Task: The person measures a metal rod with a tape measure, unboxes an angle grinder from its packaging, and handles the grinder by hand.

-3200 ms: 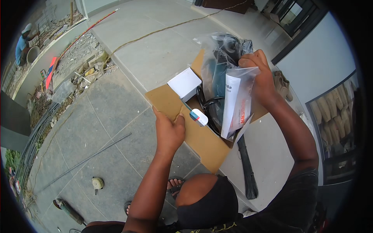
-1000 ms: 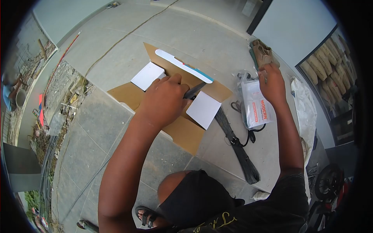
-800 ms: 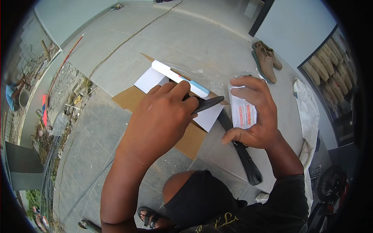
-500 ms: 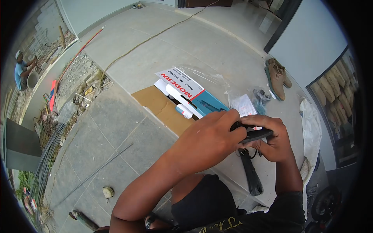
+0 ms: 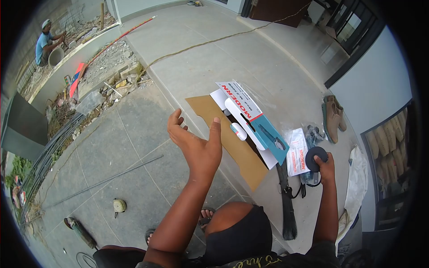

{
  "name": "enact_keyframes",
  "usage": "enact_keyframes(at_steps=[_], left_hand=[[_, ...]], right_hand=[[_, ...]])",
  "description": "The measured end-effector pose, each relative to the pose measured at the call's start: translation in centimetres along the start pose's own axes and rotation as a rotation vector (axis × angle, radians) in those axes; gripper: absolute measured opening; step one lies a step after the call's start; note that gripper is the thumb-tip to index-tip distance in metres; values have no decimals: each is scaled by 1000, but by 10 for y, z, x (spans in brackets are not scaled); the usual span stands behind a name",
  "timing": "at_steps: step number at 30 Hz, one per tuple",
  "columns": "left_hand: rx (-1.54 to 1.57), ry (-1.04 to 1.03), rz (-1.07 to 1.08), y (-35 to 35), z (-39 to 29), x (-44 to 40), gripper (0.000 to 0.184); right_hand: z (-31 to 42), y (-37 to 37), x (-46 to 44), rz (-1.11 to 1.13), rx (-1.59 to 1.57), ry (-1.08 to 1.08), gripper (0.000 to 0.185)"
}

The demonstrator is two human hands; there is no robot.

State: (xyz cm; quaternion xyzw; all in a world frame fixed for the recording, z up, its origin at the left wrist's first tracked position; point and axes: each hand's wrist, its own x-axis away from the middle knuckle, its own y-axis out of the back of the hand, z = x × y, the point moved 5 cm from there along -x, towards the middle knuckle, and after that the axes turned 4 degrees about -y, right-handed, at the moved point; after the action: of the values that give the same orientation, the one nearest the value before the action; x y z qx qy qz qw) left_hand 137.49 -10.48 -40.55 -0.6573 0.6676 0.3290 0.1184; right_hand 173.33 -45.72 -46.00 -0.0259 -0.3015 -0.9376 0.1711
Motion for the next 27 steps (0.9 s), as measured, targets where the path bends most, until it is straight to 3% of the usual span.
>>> enact_keyframes(at_steps=[2, 3, 5, 6, 8, 10, 12, 15, 17, 18, 19, 21, 23, 25, 26, 27], left_hand=[[368, 579, 139, -14, 36, 20, 76], [362, 582, 131, -13, 34, 22, 76], [888, 871, 422, -36, 21, 37, 76], [892, 871, 416, -39, 20, 40, 76], [876, 618, 457, -44, 10, 38, 74], [840, 544, 469, -44, 2, 32, 74], [799, 469, 486, -46, -4, 30, 74], [842, 409, 462, -54, -8, 30, 79], [642, 363, 471, -58, -11, 30, 87], [525, 219, 431, -61, -15, 27, 88], [527, 221, 424, -67, -16, 30, 88], [114, 84, 542, -80, -23, 37, 85], [27, 30, 501, -91, -24, 43, 76], [-229, -65, 657, -104, -19, 51, 65], [-214, -77, 624, -107, -14, 54, 52], [-217, -72, 623, -107, -13, 54, 52]], right_hand=[[-13, 0, -12, -53, 60, -74, 47], [-1, -7, -11, -43, 62, -70, 47], [51, -19, 10, -185, 785, -78, 51], [83, -34, 32, -358, 991, 120, 60], [124, -69, 56, -466, 970, 545, 70], [167, -116, 97, -68, 600, 841, 71], [193, -152, 134, 241, 634, 814, 59], [182, -167, 116, 342, 678, 740, 51], [193, -156, 112, 254, 667, 870, 44], [202, -148, 109, 329, 567, 728, 41], [205, -143, 104, 400, 466, 584, 38], [206, -133, 94, 399, 410, 571, 33], [201, -131, 82, 512, 87, 380, 35], [201, -134, 80, 527, 96, 391, 37], [201, -140, 85, 481, 141, 448, 39], [203, -146, 91, 439, 184, 505, 40]])
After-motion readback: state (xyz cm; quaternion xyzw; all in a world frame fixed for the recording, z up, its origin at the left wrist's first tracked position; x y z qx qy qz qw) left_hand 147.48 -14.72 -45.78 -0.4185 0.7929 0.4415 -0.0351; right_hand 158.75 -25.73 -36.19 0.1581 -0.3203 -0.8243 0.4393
